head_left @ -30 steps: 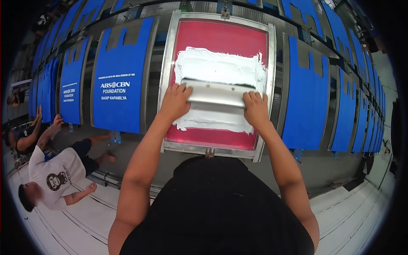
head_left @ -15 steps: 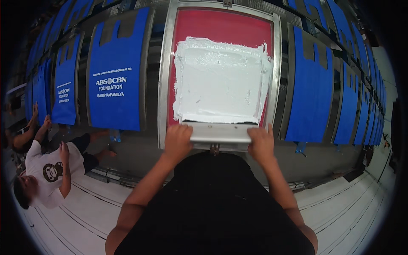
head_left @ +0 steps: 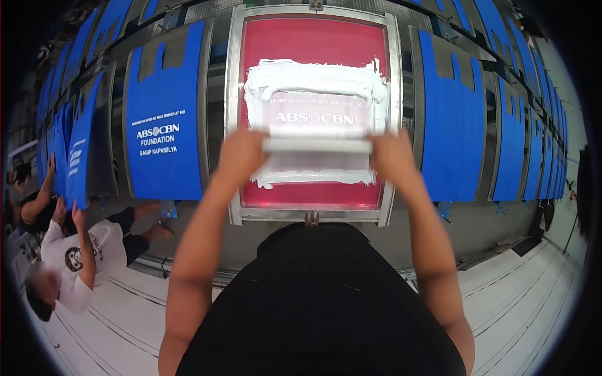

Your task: The person uses a squeegee to spread white ink evenly across a screen printing frame. The person repeatedly moves the squeegee back and forth over the mesh to ensure full coverage of the design area.

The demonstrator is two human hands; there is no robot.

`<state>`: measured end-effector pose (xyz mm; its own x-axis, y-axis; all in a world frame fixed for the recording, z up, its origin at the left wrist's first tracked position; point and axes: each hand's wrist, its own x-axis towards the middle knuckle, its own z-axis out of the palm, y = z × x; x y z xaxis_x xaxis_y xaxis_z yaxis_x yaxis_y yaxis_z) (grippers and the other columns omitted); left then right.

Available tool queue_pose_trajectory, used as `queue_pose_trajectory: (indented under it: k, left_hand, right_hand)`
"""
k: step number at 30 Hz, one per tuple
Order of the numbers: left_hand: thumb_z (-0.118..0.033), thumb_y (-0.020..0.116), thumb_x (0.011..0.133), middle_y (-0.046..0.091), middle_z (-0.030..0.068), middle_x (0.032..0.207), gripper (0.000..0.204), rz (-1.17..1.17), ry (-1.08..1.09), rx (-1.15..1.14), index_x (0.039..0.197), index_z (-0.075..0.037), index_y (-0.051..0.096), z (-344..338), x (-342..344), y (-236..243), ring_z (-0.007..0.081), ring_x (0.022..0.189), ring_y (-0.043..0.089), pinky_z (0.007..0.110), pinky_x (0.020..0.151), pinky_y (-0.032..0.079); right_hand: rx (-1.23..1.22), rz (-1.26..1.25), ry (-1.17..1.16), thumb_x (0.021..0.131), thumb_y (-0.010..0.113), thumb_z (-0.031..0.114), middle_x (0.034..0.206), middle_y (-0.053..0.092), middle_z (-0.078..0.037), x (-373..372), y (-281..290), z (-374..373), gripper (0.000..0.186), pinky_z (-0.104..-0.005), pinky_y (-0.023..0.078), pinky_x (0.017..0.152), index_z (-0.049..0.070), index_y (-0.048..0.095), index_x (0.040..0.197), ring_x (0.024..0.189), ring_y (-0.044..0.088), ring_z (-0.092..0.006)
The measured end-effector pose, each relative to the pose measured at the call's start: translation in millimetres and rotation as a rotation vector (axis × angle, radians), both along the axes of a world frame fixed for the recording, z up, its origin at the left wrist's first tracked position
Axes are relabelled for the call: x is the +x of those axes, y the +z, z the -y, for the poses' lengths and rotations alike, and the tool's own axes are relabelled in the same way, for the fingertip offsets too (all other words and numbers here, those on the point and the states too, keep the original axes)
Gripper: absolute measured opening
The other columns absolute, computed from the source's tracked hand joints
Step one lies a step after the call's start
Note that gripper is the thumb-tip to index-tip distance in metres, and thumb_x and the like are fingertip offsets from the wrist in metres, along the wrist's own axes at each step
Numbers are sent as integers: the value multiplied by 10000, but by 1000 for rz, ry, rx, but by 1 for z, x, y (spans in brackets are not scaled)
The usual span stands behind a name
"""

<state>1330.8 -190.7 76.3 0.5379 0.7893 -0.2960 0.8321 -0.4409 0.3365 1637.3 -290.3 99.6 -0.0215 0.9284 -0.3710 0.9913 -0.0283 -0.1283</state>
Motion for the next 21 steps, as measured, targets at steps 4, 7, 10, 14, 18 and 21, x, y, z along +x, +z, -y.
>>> queue_pose_trajectory:
  k: [4, 7, 10, 14, 18, 21]
  left_hand:
    - [25, 687, 554, 640, 133, 899, 383, 353, -76, 179, 925, -67, 659, 102, -30, -35, 337, 870, 584, 455, 809, 441]
    - [-9, 713, 557, 641, 133, 847, 346, 319, -44, 258, 894, -69, 664, 40, -11, -46, 330, 826, 595, 448, 765, 448]
    - [-115, 700, 647, 673, 167, 757, 174, 189, -14, 249, 817, -80, 709, -74, 29, -32, 358, 757, 655, 469, 729, 502]
    - [-194, 753, 708, 689, 168, 878, 247, 129, 33, 160, 917, -69, 711, -82, 34, -4, 345, 853, 661, 447, 784, 510]
    - [-62, 726, 660, 675, 128, 843, 262, 166, -53, 67, 920, -86, 706, 45, -20, -4, 333, 866, 616, 447, 812, 470]
    - [13, 665, 590, 663, 135, 853, 261, 274, -83, 152, 840, -62, 673, 93, -29, -30, 326, 845, 614, 433, 810, 445]
  right_hand:
    - [171, -127, -31, 687, 626, 36, 887, 688, -98, -25, -32, 97, 327, -612, 249, 1098, 131, 684, 995, 943, 637, -272]
    - [227, -55, -40, 680, 631, 23, 903, 697, -77, -15, -51, 45, 344, -619, 268, 1083, 133, 689, 1001, 925, 641, -267]
    - [149, 83, -62, 716, 623, 87, 880, 709, -96, 18, -44, -71, 375, -594, 334, 1022, 180, 692, 1072, 913, 662, -267]
    - [148, -3, -7, 704, 610, 71, 810, 696, -108, 25, -17, -89, 347, -498, 400, 923, 143, 691, 1034, 833, 673, -295]
    - [-4, -29, -2, 732, 602, 56, 832, 684, -118, -15, -2, 47, 335, -574, 286, 1093, 150, 695, 1040, 883, 649, -299]
    - [100, -120, -79, 692, 616, 14, 947, 705, -74, -32, -27, 98, 345, -614, 232, 1114, 144, 708, 999, 920, 650, -275]
